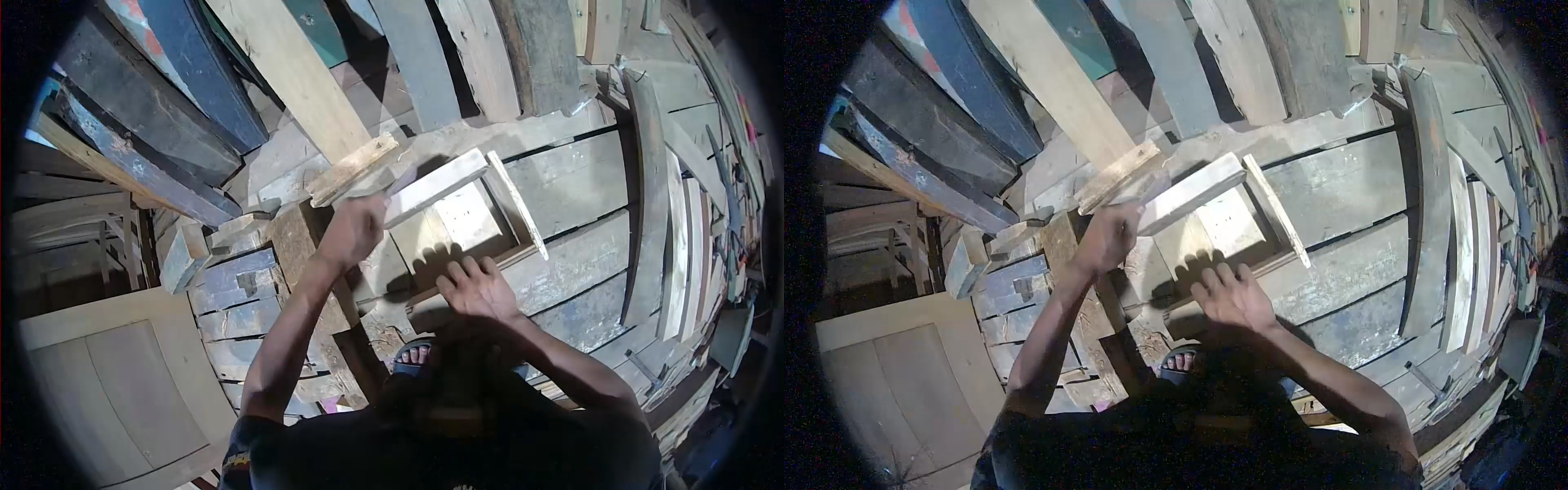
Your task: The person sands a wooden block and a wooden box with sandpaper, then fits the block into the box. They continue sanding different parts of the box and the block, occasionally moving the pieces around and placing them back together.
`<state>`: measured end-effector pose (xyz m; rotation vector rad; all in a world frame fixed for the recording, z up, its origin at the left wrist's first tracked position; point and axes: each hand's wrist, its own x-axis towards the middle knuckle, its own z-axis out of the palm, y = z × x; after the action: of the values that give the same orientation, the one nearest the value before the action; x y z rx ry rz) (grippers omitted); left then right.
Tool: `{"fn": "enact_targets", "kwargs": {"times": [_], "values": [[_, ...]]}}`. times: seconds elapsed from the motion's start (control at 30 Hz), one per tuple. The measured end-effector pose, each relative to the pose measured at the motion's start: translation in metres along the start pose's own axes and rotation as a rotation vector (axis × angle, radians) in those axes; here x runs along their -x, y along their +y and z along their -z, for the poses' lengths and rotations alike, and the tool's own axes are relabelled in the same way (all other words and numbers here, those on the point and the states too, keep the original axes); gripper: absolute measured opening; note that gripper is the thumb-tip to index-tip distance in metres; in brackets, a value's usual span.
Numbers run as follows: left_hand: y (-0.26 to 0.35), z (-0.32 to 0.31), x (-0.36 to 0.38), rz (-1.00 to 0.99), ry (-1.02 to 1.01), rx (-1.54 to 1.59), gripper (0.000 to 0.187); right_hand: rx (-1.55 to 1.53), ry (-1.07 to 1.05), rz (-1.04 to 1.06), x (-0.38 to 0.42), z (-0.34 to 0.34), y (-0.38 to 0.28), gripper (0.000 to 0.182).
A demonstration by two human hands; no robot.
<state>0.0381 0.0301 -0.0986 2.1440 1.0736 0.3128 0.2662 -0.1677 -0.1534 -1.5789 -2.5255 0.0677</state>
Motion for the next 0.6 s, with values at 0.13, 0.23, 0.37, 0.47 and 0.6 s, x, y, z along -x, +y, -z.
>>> {"fn": "enact_targets", "kwargs": {"times": [0.13, 0.23, 0.37, 0.47, 0.6], "values": [[0.006, -0.003, 0.002, -0.082, 0.004, 0.0, 0.025, -0.038, 0.027, -0.016, 0.004, -0.003, 0.001, 0.013], [0.011, -0.001, -0.004, -0.069, 0.019, -0.047, 0.026, 0.0, 0.06, 0.002, -0.001, -0.002, 0.0, 0.011], [0.02, -0.007, 0.001, -0.073, 0.099, -0.06, 0.027, -0.027, 0.047, -0.024, 0.004, -0.006, 0.002, 0.012], [-0.013, -0.014, -0.008, -0.175, 0.051, -0.224, 0.022, -0.044, 0.008, -0.016, -0.004, 0.0, -0.004, 0.015], [-0.01, -0.028, -0.022, -0.449, 0.304, -0.298, 0.025, -0.142, 0.033, -0.005, -0.002, -0.006, 0.003, 0.02]]}}
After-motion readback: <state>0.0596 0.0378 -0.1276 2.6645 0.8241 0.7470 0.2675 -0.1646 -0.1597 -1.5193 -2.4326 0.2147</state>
